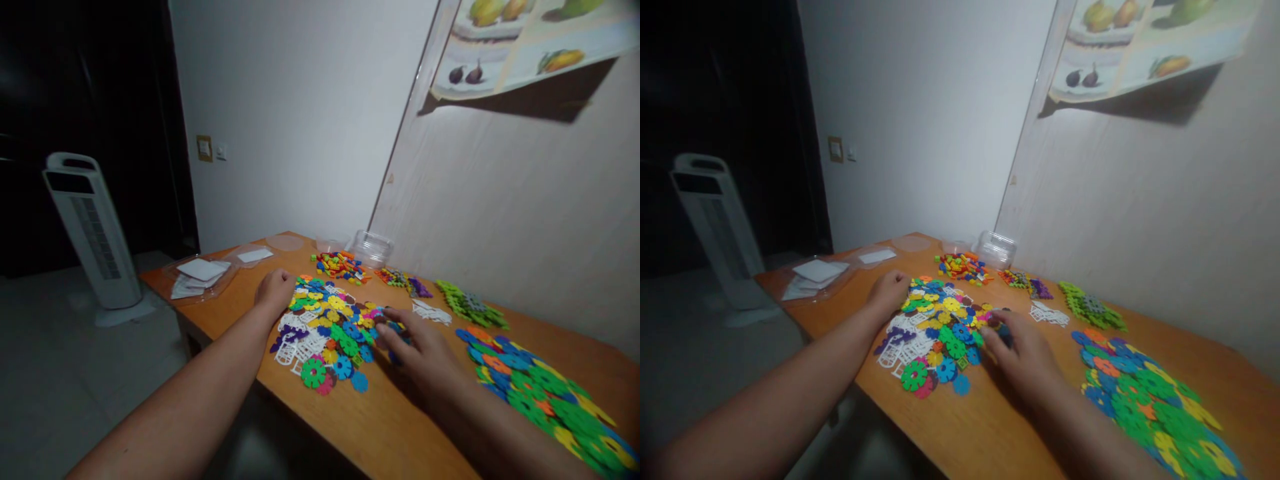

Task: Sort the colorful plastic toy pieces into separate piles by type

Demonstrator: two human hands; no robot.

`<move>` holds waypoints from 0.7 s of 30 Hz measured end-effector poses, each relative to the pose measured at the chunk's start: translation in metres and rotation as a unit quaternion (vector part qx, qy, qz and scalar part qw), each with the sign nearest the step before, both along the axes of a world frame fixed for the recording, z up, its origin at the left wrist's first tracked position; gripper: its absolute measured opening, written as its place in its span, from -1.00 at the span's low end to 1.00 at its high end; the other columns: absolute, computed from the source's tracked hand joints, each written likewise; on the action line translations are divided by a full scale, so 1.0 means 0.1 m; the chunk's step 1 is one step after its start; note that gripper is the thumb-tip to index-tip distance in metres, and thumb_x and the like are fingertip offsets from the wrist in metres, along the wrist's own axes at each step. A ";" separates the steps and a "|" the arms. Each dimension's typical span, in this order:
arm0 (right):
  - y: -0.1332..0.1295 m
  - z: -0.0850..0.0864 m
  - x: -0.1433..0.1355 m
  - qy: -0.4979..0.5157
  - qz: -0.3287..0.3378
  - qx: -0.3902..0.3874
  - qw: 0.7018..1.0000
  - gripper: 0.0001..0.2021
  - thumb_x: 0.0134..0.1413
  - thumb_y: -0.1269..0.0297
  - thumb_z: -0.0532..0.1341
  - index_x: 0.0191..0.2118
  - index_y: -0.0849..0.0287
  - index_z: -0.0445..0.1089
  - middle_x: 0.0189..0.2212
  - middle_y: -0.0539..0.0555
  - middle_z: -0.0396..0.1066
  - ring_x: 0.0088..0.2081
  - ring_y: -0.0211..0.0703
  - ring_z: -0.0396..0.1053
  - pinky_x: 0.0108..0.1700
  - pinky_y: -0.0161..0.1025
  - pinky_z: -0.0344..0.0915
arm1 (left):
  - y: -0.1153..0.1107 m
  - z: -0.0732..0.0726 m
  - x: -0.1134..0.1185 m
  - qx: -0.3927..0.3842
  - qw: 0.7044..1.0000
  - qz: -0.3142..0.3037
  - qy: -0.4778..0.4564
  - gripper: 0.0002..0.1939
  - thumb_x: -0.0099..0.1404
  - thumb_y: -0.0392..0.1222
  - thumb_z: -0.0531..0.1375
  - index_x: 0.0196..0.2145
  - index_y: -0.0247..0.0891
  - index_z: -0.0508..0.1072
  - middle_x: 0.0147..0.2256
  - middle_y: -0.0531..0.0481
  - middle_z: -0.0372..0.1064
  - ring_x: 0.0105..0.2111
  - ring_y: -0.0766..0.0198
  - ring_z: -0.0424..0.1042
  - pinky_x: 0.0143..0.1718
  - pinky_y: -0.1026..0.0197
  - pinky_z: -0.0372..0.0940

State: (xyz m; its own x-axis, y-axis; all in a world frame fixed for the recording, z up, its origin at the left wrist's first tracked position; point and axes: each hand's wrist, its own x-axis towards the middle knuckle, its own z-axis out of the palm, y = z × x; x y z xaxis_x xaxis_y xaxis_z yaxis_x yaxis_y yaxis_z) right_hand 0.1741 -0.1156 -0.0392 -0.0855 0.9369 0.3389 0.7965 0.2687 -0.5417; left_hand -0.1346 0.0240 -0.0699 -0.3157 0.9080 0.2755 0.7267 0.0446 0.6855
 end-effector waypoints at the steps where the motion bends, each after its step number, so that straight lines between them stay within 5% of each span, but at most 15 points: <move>1: -0.11 -0.02 -0.14 -0.025 0.044 -0.002 0.999 -0.42 0.13 -0.15 0.17 0.19 0.00 0.38 0.18 0.16 0.37 0.18 0.16 0.31 0.18 0.05 0.24 | 0.00 0.00 0.00 0.009 1.000 0.001 -0.003 -0.73 0.27 0.00 0.09 -0.37 -0.17 0.51 -0.31 -0.01 0.53 -0.35 0.21 0.43 -0.44 0.24 0.08; 6: -0.32 -0.09 -0.60 -0.122 0.159 -0.091 0.976 -0.05 -0.01 -0.31 0.22 0.43 -0.08 -0.03 0.46 0.08 -0.29 0.43 0.28 -0.31 0.38 0.25 -0.18 | -0.01 0.01 -0.02 0.048 0.999 -0.011 -0.013 -0.58 0.38 0.04 -0.04 -0.34 -0.20 0.54 -0.26 -0.08 0.55 -0.25 0.17 0.46 -0.35 0.25 0.15; 21: 0.19 -0.16 -1.06 -0.140 0.166 -0.102 0.971 -0.01 0.03 -0.42 0.09 0.44 0.08 -0.06 0.46 0.18 -0.37 0.44 0.22 -0.42 0.39 0.19 -0.28 | -0.08 0.11 0.01 -0.007 0.998 -0.023 -0.053 -0.35 0.42 0.19 -0.20 -0.14 -0.19 0.60 -0.08 -0.16 0.55 -0.05 0.03 0.48 -0.14 0.17 0.26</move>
